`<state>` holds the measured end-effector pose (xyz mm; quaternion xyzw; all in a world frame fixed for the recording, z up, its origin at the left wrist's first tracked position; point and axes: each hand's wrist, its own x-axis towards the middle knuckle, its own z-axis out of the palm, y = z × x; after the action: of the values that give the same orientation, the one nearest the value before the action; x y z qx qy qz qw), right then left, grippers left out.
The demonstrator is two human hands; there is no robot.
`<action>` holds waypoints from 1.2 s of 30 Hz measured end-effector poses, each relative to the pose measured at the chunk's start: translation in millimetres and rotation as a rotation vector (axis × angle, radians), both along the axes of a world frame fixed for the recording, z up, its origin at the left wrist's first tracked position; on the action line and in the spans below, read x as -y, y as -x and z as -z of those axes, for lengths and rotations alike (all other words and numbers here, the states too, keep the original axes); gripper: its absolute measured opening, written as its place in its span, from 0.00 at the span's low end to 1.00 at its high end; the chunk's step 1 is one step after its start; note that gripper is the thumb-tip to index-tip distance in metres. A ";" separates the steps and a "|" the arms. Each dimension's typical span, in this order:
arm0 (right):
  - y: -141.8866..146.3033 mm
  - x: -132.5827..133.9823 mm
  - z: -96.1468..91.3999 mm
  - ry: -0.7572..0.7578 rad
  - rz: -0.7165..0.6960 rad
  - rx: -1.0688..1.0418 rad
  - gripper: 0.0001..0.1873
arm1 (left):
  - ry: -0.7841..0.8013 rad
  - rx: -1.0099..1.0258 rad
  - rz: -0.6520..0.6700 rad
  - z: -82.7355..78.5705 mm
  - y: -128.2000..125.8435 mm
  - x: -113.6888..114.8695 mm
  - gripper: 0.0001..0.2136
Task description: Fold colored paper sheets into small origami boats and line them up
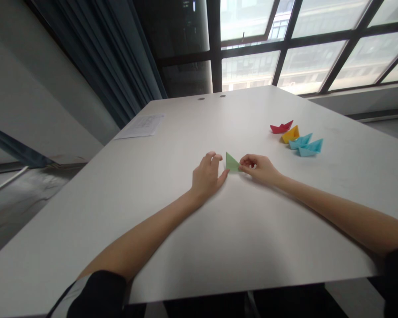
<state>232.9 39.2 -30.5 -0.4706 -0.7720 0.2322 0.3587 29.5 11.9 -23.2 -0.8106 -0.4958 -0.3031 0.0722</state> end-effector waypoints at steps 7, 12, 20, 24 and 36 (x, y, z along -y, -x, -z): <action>7.5 11.5 -4.0 -0.154 -0.032 0.051 0.07 | 0.322 0.368 0.293 3.5 -6.7 -5.3 0.07; 13.1 18.4 -1.1 -0.203 -0.138 0.063 0.10 | 0.460 0.569 0.358 4.8 -9.8 -8.0 0.09; 13.7 18.9 -3.3 -0.142 -0.212 0.031 0.10 | 0.545 0.669 0.354 7.8 -9.4 -9.9 0.12; 14.4 18.5 -5.7 -0.090 -0.202 -0.020 0.10 | 0.555 0.697 0.378 8.7 -8.8 -9.9 0.11; 14.0 16.0 -1.8 -0.020 -0.209 -0.133 0.14 | 0.544 0.689 0.383 6.1 -9.8 -5.7 0.09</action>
<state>218.8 23.2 -28.7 -0.3675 -0.7936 0.2915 0.3874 39.3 17.6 -29.2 -0.7293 -0.3939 -0.4211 -0.3684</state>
